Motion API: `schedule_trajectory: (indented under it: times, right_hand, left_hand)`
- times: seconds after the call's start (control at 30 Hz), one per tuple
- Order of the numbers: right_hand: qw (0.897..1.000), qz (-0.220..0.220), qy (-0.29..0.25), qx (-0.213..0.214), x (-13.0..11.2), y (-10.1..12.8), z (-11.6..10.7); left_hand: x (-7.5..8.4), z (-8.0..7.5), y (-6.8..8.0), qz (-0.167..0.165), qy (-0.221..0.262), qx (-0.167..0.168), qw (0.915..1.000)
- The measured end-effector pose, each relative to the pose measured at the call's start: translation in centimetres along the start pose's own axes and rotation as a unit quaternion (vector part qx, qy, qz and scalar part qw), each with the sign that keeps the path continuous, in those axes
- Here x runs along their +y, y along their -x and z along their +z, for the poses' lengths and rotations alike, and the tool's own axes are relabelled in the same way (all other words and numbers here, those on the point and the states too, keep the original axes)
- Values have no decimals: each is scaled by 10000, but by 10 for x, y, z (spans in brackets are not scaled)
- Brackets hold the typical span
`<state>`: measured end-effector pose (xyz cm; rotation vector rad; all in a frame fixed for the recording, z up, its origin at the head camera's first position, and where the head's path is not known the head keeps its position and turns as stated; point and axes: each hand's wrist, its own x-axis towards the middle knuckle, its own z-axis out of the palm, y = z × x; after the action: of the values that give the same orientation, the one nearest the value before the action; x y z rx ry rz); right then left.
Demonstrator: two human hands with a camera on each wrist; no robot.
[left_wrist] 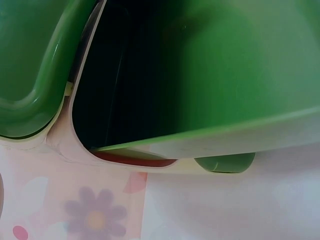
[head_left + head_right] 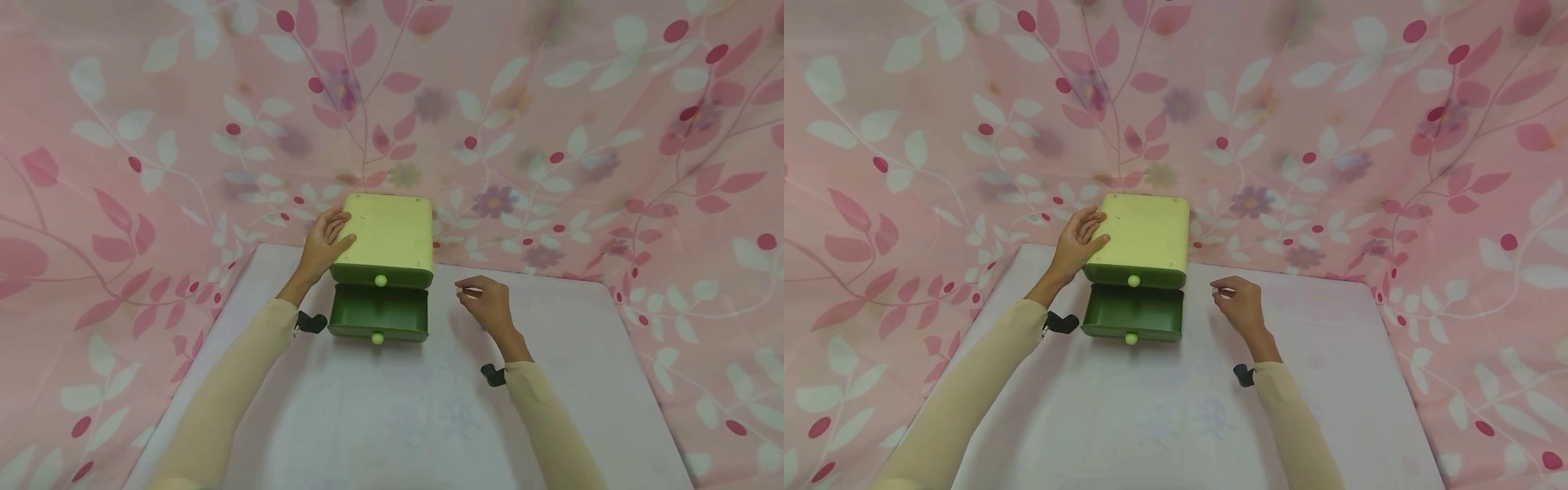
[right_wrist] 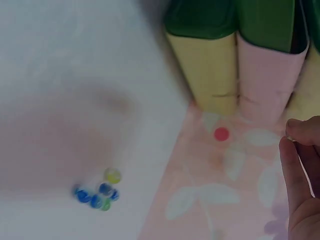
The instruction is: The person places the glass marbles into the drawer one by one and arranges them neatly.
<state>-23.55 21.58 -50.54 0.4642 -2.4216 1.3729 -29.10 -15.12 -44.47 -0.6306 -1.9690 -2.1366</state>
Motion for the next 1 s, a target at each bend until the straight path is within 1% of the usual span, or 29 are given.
schedule_trajectory:
  times: [0.1, 0.33, 0.53, 0.6, 0.7, 1.0]
  right_hand:
    - [9996, -201, -156, -88, -9, -1, 5]
    - [9984, -244, -450, -224, -32, 0, 20]
    - [9941, -515, -877, -365, -43, 8, 36]
    - [9931, -571, -928, -435, -45, 11, 42]
    - [9928, -566, -900, -553, -47, 13, 50]
    - [9935, -468, -424, -949, -49, 16, 65]
  left_hand:
    - [0, 1, 0, 23, 27, 12, 10000]
    - [-3, 0, -2, 55, 50, 30, 10000]
    - [-4, -1, -1, 51, 53, 14, 10000]
    - [-3, -1, -1, 58, 41, 20, 10000]
    - [-2, -1, 0, 69, 48, 26, 10000]
    - [-1, 0, 1, 36, 24, -8, 10000]
